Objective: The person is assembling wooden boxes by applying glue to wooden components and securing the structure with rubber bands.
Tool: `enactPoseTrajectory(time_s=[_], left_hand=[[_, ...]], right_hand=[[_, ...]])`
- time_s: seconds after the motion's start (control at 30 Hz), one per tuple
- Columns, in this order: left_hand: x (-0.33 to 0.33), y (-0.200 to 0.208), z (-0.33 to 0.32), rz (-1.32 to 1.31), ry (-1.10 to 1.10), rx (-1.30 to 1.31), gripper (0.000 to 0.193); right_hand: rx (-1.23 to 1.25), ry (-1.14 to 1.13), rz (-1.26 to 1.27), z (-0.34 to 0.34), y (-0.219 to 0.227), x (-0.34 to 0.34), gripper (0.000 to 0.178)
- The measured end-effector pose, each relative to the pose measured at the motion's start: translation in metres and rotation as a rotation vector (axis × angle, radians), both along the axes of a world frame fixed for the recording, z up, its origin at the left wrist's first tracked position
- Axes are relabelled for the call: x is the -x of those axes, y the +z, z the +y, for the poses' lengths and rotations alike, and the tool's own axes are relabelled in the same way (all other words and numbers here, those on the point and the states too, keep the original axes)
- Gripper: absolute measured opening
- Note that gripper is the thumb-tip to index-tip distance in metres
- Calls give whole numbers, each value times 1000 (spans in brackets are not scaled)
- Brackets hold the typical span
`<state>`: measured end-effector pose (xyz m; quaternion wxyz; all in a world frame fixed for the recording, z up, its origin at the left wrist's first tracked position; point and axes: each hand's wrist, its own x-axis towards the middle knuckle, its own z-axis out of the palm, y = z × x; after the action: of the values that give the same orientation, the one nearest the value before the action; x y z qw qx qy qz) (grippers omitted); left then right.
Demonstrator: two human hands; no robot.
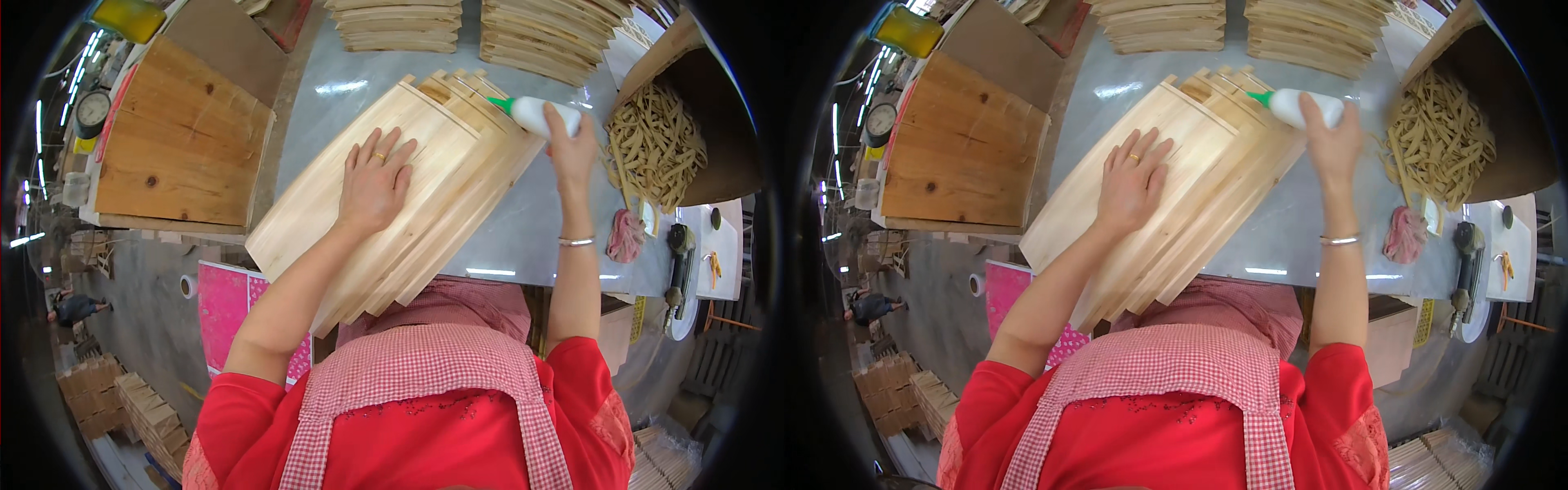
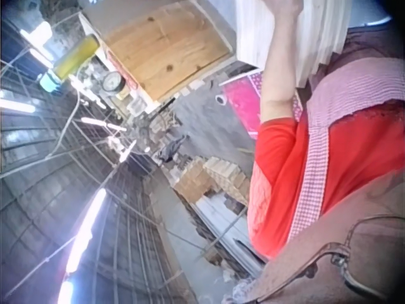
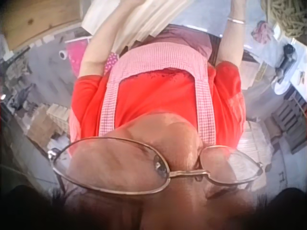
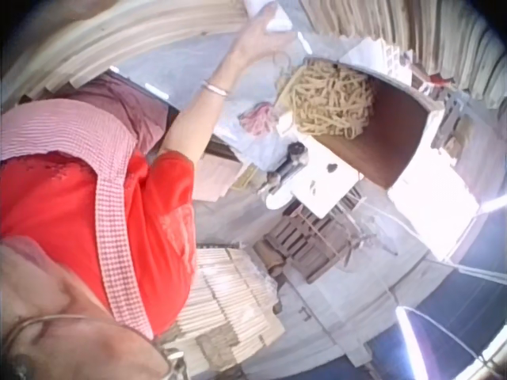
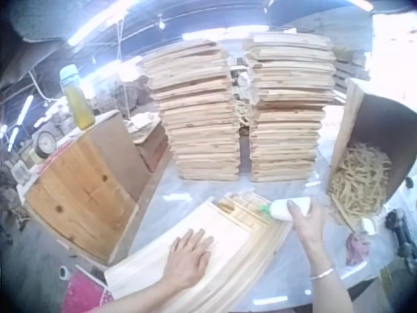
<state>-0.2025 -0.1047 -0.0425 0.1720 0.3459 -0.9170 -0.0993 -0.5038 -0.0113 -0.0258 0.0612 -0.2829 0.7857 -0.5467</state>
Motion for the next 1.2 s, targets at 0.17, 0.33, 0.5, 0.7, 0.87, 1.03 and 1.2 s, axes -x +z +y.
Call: enactPoseTrajectory(time_s=[0.17, 0.33, 0.5, 0.7, 0.87, 1.03, 1.2], left_hand=[[1, 3, 3, 5, 6, -21, 40], [0, 2, 3, 17, 0, -26, 39], [1, 0, 1, 1, -8, -34, 40], [-3, 0, -1, 6, -2, -33, 40], [-3, -1, 1, 15, 12, -36, 39], [1, 0, 3, 19, 3, -34, 39], [3, -1, 1, 30, -8, -29, 39]], right_hand=[[35, 12, 121, -58, -6, -42, 68], [-27, 73, 145, -81, -8, -49, 60], [-88, 80, 275, -35, 7, -35, 51], [-99, 48, 371, 35, 20, -30, 45], [-65, 44, 108, 31, 31, -34, 51], [105, 87, -9, -31, -2, -61, 61], [80, 129, 164, -84, -1, -87, 61]])
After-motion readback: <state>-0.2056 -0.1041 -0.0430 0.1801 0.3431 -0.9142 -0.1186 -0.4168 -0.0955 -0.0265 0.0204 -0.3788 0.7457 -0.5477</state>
